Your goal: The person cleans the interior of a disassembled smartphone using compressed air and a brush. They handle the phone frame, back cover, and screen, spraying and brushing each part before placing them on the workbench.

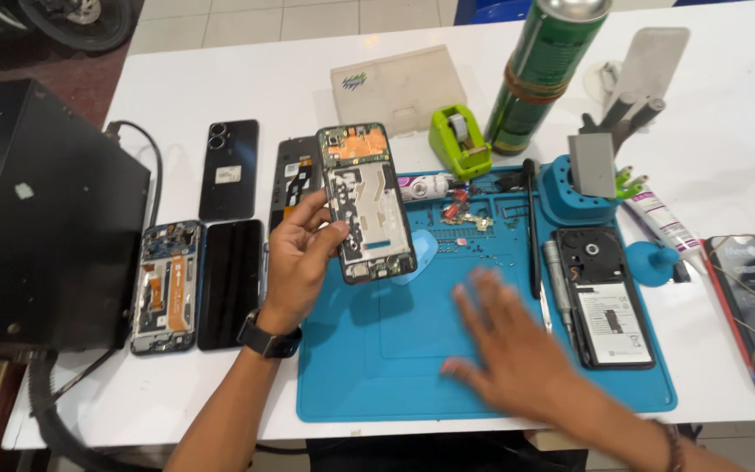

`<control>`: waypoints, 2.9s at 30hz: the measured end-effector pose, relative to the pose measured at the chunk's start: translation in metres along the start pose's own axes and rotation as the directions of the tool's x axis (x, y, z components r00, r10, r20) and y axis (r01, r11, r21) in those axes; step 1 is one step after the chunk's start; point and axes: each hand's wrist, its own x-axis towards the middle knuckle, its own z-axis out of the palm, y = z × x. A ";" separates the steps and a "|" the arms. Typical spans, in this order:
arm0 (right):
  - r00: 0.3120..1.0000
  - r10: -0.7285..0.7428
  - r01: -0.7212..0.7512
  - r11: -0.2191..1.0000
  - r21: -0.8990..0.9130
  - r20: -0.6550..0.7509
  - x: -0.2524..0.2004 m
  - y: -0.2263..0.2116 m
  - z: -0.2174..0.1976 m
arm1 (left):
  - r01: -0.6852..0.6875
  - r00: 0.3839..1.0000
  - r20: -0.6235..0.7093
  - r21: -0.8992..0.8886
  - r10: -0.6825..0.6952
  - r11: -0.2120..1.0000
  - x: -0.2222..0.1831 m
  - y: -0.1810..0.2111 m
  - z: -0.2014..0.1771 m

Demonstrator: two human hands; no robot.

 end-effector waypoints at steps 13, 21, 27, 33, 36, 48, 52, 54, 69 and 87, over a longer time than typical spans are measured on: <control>0.943 -0.327 0.278 0.874 0.398 0.058 -0.013 0.010 -0.007 | 0.092 0.993 0.075 -0.028 -0.089 0.995 -0.002 0.002 0.008; 0.817 0.451 -0.460 0.885 -0.065 0.360 0.022 0.038 -0.040 | 0.132 0.983 0.127 0.025 -0.135 0.991 -0.001 0.002 0.011; 0.992 0.105 -0.100 0.993 -0.070 0.072 0.033 0.009 -0.009 | 0.103 0.991 0.080 0.030 -0.105 0.994 0.000 0.004 0.006; 0.905 -0.425 0.400 0.834 0.381 -0.020 0.023 -0.018 -0.015 | 0.117 0.992 0.037 0.018 -0.118 0.993 0.002 0.010 0.007; 0.976 -0.216 0.189 0.819 0.541 -0.014 0.025 -0.009 -0.025 | 0.124 0.991 0.053 0.036 -0.126 0.992 0.000 0.011 0.007; 0.858 0.475 -0.284 0.754 0.592 -0.195 0.011 0.030 -0.050 | 0.400 0.868 0.283 0.088 -0.408 0.912 -0.012 0.002 0.048; 0.742 0.670 -0.471 0.486 0.736 0.033 -0.013 0.045 -0.042 | 0.488 0.805 0.348 0.070 -0.480 0.870 -0.020 -0.013 0.087; 0.685 0.728 -0.501 0.471 0.726 0.001 -0.027 0.046 -0.039 | 0.519 0.783 0.370 0.056 -0.500 0.853 -0.025 -0.022 0.110; 0.449 0.814 -0.574 0.579 0.579 -0.368 -0.088 0.055 -0.024 | 0.474 0.789 0.296 0.264 -0.539 0.840 -0.022 -0.061 0.188; 0.555 0.818 -0.734 0.567 0.375 -0.150 -0.092 0.062 -0.028 | 0.544 0.802 0.170 0.187 -0.573 0.818 -0.012 -0.017 0.120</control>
